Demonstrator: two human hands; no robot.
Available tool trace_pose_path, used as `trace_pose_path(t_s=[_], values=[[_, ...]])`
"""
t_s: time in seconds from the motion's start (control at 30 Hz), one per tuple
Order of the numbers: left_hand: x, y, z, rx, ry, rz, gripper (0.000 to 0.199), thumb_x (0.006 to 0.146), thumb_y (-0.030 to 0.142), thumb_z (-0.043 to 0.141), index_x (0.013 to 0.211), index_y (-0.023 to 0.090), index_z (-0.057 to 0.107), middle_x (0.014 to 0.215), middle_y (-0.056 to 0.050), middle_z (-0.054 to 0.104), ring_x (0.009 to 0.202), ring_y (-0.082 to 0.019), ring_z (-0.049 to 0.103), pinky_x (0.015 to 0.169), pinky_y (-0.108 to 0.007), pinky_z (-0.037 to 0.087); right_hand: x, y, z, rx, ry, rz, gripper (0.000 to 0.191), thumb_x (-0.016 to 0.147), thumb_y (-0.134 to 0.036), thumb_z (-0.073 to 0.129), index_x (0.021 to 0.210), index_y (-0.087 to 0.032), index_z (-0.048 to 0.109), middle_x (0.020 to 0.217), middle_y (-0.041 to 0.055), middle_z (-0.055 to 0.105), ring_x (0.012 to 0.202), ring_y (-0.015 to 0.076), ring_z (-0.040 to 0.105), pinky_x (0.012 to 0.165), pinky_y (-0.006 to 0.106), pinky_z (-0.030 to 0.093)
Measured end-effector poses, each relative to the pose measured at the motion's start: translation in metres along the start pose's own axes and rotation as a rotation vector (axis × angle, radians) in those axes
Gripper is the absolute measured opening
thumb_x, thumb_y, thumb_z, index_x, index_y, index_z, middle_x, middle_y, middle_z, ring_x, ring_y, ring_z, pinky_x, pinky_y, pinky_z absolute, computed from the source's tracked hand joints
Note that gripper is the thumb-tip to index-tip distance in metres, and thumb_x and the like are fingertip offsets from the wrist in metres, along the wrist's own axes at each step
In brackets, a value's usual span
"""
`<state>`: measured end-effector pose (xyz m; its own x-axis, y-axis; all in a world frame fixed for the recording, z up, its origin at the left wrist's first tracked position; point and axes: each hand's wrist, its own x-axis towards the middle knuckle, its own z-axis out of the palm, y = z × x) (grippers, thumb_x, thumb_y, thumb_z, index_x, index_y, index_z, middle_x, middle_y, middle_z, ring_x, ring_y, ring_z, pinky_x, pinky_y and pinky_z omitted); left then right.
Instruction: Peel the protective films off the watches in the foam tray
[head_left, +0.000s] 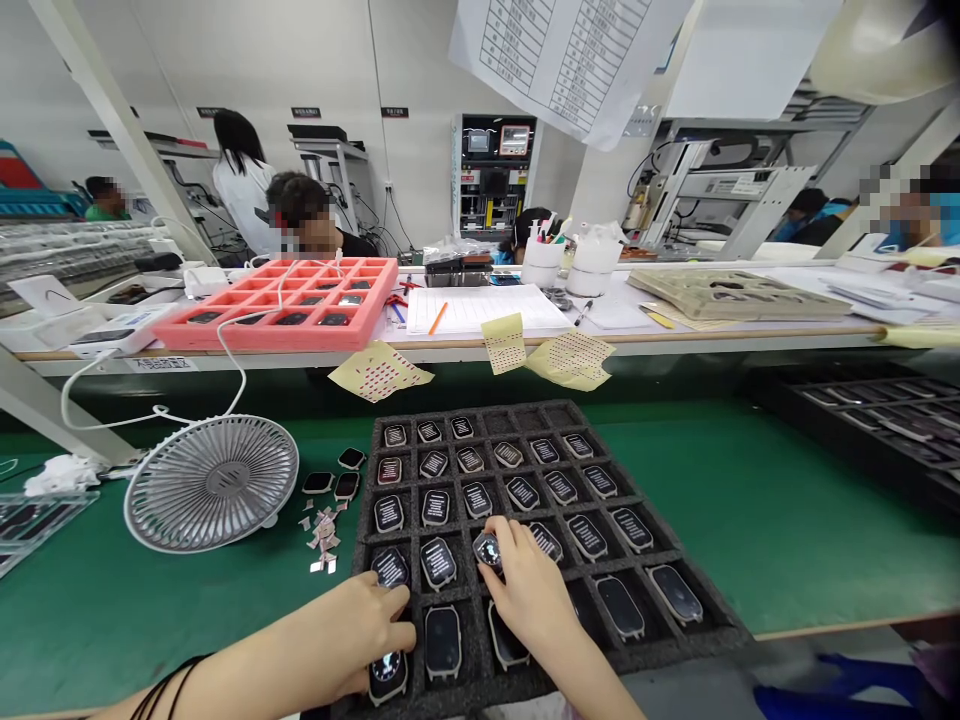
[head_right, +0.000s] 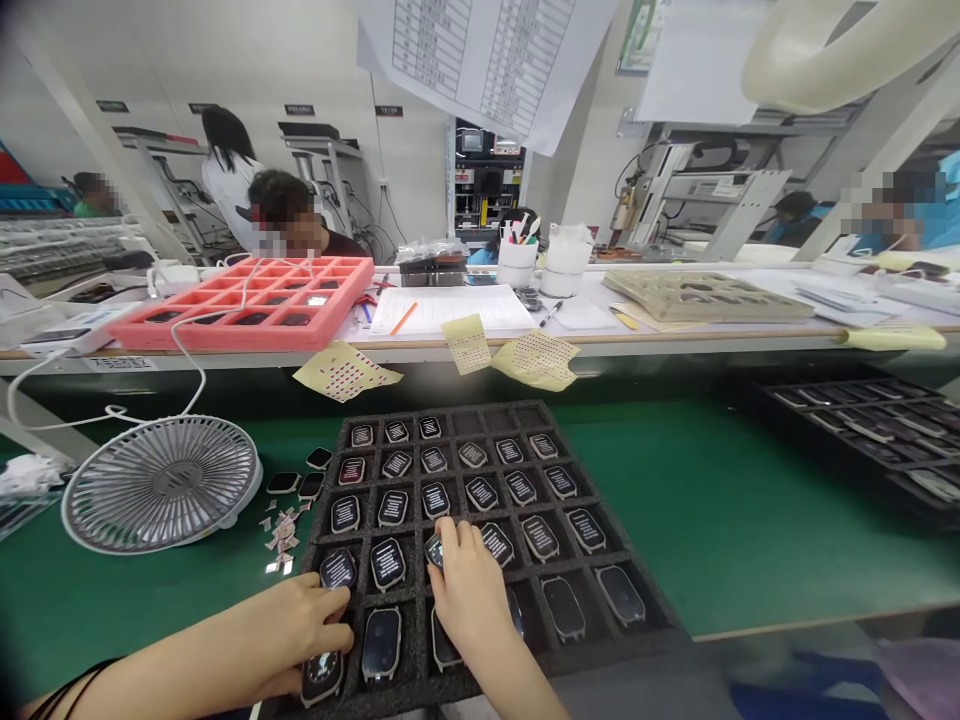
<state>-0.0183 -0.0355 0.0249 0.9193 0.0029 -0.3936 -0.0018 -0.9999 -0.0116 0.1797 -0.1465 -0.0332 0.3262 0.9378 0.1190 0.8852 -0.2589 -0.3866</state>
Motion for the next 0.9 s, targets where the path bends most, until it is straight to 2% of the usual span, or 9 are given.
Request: trace_pose_path(t_s=[0.2, 0.33, 0.67, 0.8, 0.9], values=[[-0.001, 0.001, -0.002, 0.014, 0.015, 0.008, 0.029, 0.074, 0.028, 0.076, 0.099, 0.024, 0.062, 0.092, -0.004, 0.062, 0.076, -0.021, 0.063, 0.066, -0.031, 0.043, 0.000, 0.000, 0.001, -0.014, 0.027, -0.017, 0.027, 0.076, -0.006, 0.056, 0.094, -0.023, 0.046, 0.093, 0.0055, 0.061, 0.088, 0.0235, 0.059, 0.068, 0.031, 0.049], [-0.001, 0.002, -0.013, -0.051, -0.052, -0.013, 0.031, 0.073, 0.027, 0.076, 0.100, 0.025, 0.062, 0.095, -0.004, 0.062, 0.082, -0.022, 0.063, 0.065, -0.030, 0.043, 0.000, 0.001, 0.002, -0.003, 0.052, -0.019, 0.029, 0.076, -0.007, 0.056, 0.097, -0.023, 0.046, 0.094, 0.0054, 0.061, 0.088, 0.0235, 0.060, 0.069, 0.032, 0.049], [0.000, 0.001, -0.013, -0.020, -0.058, 0.004, 0.031, 0.073, 0.028, 0.076, 0.100, 0.025, 0.060, 0.097, -0.004, 0.063, 0.080, -0.023, 0.063, 0.067, -0.030, 0.044, 0.001, -0.001, -0.003, 0.009, -0.045, 0.010, 0.026, 0.079, -0.006, 0.051, 0.100, -0.020, 0.049, 0.099, 0.0080, 0.061, 0.093, 0.0260, 0.058, 0.077, 0.037, 0.051], [-0.001, 0.000, -0.013, -0.068, -0.056, -0.011, 0.033, 0.074, 0.028, 0.075, 0.102, 0.026, 0.060, 0.099, -0.003, 0.063, 0.084, -0.023, 0.063, 0.070, -0.031, 0.045, -0.002, 0.001, -0.001, 0.070, 0.016, -0.002, 0.034, 0.080, -0.010, 0.052, 0.113, -0.021, 0.048, 0.106, 0.0087, 0.062, 0.100, 0.0261, 0.059, 0.080, 0.038, 0.052], [-0.006, 0.000, -0.012, -0.110, -0.046, -0.022, 0.034, 0.074, 0.029, 0.075, 0.103, 0.027, 0.059, 0.100, -0.003, 0.062, 0.088, -0.023, 0.062, 0.073, -0.031, 0.044, -0.011, 0.012, -0.007, 0.178, 0.108, -0.022, 0.039, 0.084, -0.019, 0.051, 0.122, -0.024, 0.044, 0.107, 0.0074, 0.062, 0.098, 0.0229, 0.061, 0.079, 0.035, 0.052]])
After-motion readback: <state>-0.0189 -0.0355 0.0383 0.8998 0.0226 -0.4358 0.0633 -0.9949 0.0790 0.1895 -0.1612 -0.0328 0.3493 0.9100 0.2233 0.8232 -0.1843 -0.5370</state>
